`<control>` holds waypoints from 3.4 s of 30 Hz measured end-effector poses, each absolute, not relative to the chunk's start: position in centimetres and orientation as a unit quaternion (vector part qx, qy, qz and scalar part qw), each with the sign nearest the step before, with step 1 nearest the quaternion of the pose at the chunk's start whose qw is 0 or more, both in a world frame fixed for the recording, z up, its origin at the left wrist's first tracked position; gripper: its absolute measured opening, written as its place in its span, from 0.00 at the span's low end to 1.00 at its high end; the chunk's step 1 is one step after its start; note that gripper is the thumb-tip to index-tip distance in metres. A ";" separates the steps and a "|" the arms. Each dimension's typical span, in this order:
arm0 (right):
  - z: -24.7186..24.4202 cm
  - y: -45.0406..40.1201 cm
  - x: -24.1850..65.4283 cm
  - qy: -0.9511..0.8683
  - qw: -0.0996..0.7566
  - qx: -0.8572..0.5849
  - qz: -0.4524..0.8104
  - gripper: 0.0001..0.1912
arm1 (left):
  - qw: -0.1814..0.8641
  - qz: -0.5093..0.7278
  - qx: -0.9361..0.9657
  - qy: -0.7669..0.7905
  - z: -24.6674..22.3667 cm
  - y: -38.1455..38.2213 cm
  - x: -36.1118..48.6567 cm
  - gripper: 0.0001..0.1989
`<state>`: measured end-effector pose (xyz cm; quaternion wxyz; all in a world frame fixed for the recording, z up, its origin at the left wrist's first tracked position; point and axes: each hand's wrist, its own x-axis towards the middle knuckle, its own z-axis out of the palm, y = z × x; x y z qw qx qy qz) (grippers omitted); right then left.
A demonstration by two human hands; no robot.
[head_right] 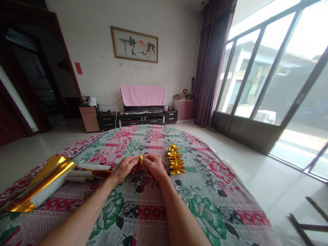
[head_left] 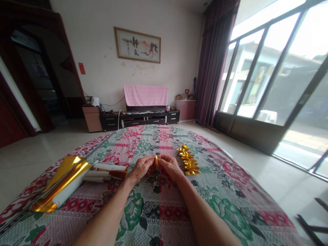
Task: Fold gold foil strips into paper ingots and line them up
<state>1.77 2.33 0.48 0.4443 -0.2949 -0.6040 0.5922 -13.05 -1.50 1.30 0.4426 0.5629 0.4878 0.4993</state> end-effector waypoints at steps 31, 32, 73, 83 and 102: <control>1.2 1.9 1.7 -0.584 0.456 -0.330 0.585 0.13 | 0.485 0.554 0.461 0.496 1.5 -1.1 -13.2 0.14; 1.1 1.9 1.6 -0.582 0.463 -0.334 0.579 0.12 | 0.496 0.569 0.438 0.488 1.5 -1.0 -13.3 0.14; 0.1 1.3 0.0 -0.717 0.563 -0.352 0.212 0.07 | 0.508 0.626 0.432 0.403 1.6 -1.3 -13.4 0.11; 0.3 1.4 0.1 -0.720 0.572 -0.350 0.177 0.07 | 0.519 0.614 0.428 0.414 1.7 -1.4 -13.1 0.11; 0.5 1.1 0.3 -0.739 0.563 -0.333 0.161 0.08 | 0.540 0.599 0.437 0.399 1.5 -1.3 -13.4 0.09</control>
